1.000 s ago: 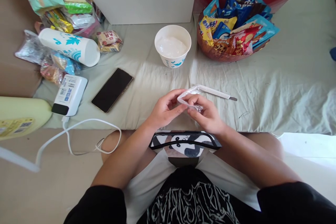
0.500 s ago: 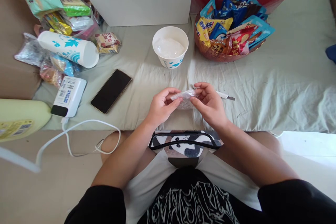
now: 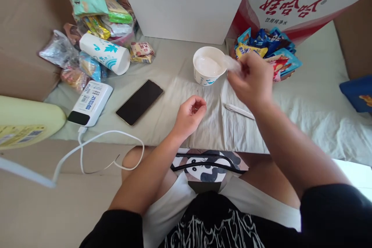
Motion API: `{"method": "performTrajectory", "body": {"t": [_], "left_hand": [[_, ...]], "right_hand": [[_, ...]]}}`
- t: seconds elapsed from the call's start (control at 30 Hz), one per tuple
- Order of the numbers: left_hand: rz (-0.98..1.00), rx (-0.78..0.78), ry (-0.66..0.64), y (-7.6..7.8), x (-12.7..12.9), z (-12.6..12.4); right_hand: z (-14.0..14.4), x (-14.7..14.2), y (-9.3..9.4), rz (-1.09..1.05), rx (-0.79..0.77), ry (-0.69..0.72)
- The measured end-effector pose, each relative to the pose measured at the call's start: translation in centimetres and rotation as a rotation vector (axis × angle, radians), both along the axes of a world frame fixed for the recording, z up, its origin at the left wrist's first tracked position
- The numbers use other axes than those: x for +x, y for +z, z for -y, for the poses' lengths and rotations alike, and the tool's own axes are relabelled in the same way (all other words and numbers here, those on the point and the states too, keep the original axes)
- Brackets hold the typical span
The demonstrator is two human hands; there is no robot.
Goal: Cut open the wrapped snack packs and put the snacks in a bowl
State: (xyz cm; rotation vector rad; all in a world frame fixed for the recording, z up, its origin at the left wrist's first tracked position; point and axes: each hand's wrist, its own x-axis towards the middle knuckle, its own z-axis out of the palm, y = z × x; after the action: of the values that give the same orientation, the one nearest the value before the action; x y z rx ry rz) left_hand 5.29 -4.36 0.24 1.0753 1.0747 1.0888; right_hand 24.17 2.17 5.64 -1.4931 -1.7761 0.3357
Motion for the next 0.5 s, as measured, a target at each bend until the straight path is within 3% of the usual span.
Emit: {"method": "performTrajectory", "body": {"t": [0.13, 0.23, 0.33, 0.5], "left_hand": [[0.036, 0.000, -0.002, 0.2, -0.5, 0.0], [0.023, 0.005, -0.023, 0.3, -1.0, 0.1], [-0.015, 0.013, -0.024, 0.6, -1.7, 0.3], [-0.016, 0.030, -0.001, 1.3, -2.7, 0.2]], "right_hand": [[-8.5, -2.5, -1.6, 0.326, -0.132, 0.055], [-12.4, -3.3, -3.7, 0.483, -0.250, 0.075], [-14.2, -3.4, -4.2, 0.589, -0.276, 0.178], [-14.9, -3.3, -1.9, 0.715, -0.714, 0.280]]}}
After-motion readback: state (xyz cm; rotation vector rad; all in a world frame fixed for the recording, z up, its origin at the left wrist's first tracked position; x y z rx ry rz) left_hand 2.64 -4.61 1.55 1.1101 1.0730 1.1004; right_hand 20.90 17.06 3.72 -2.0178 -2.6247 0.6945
